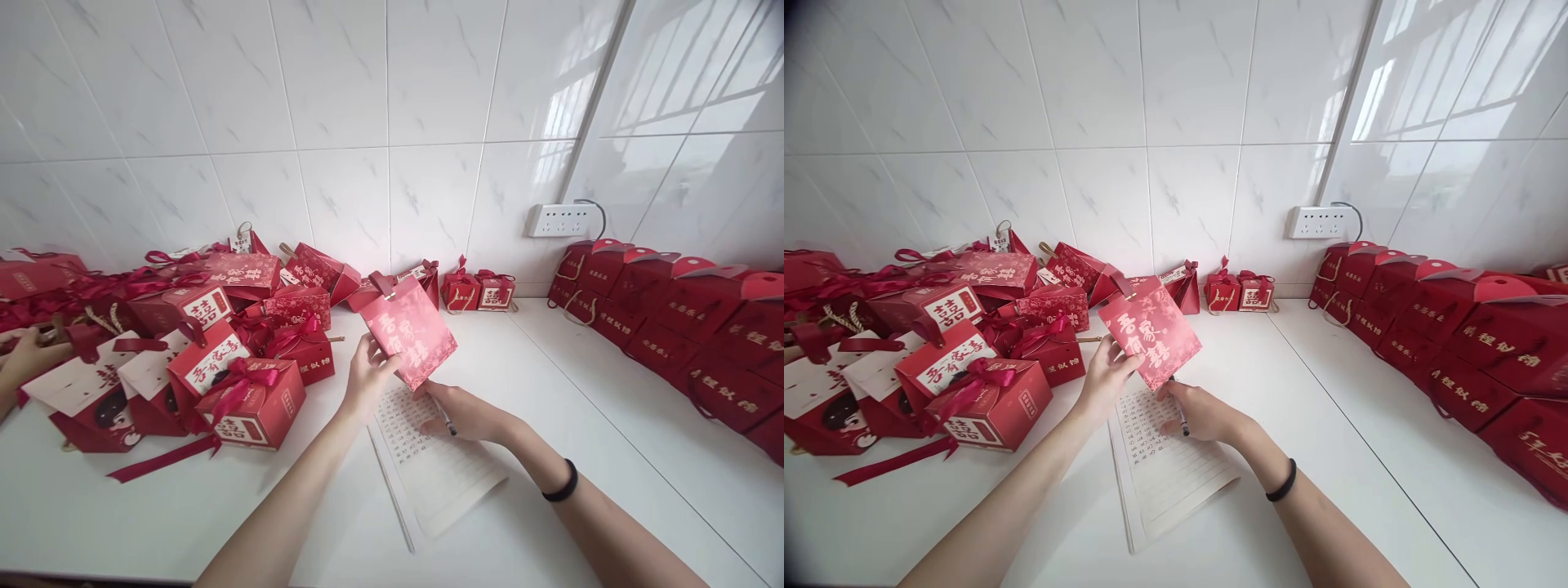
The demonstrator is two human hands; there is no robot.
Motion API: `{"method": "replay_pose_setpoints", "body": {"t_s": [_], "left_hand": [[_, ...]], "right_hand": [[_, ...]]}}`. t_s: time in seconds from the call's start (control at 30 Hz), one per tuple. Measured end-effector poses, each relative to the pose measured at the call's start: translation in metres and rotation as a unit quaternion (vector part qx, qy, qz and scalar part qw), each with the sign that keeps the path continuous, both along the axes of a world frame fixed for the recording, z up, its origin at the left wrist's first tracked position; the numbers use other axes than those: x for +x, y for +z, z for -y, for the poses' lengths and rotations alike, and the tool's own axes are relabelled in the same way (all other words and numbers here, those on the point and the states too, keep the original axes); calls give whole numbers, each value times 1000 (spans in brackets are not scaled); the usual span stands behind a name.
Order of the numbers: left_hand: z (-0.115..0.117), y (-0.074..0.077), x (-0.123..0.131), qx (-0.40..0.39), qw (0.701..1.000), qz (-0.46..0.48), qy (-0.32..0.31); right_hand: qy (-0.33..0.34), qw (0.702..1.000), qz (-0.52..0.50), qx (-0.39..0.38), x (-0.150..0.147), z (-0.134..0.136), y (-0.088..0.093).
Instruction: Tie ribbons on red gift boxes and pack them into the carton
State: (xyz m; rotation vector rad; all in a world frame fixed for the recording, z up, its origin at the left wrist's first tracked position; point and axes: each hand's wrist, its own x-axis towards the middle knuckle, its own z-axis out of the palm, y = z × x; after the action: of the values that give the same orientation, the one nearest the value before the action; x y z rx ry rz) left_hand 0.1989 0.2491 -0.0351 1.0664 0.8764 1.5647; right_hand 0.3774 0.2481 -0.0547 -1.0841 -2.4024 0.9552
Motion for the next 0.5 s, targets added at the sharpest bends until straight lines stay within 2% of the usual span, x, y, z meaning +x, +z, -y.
{"method": "replay_pose_setpoints", "body": {"t_s": [0.07, 0.13, 0.23, 0.33, 0.4, 0.5], "left_hand": [[0, 1, 1, 18, 1000, -23, 9], [2, 3, 2, 16, 1000, 1, 15], [7, 11, 1, -47, 992, 114, -23], [15, 22, -2, -113, 962, 239, -73], [22, 31, -6, -144, 945, 284, -72], [36, 44, -20, -173, 939, 294, -50]], "right_hand": [[-1, 1000, -11, 3, 0, 0, -1], [-2, 1000, -23, 4, 0, 0, -1], [-1, 1000, -24, -4, 1, 1, -1], [6, 1000, -8, -12, 1, 4, -1], [8, 1000, -1, -15, 1, 4, -2], [15, 1000, -14, -8, 1, 0, -6]]}}
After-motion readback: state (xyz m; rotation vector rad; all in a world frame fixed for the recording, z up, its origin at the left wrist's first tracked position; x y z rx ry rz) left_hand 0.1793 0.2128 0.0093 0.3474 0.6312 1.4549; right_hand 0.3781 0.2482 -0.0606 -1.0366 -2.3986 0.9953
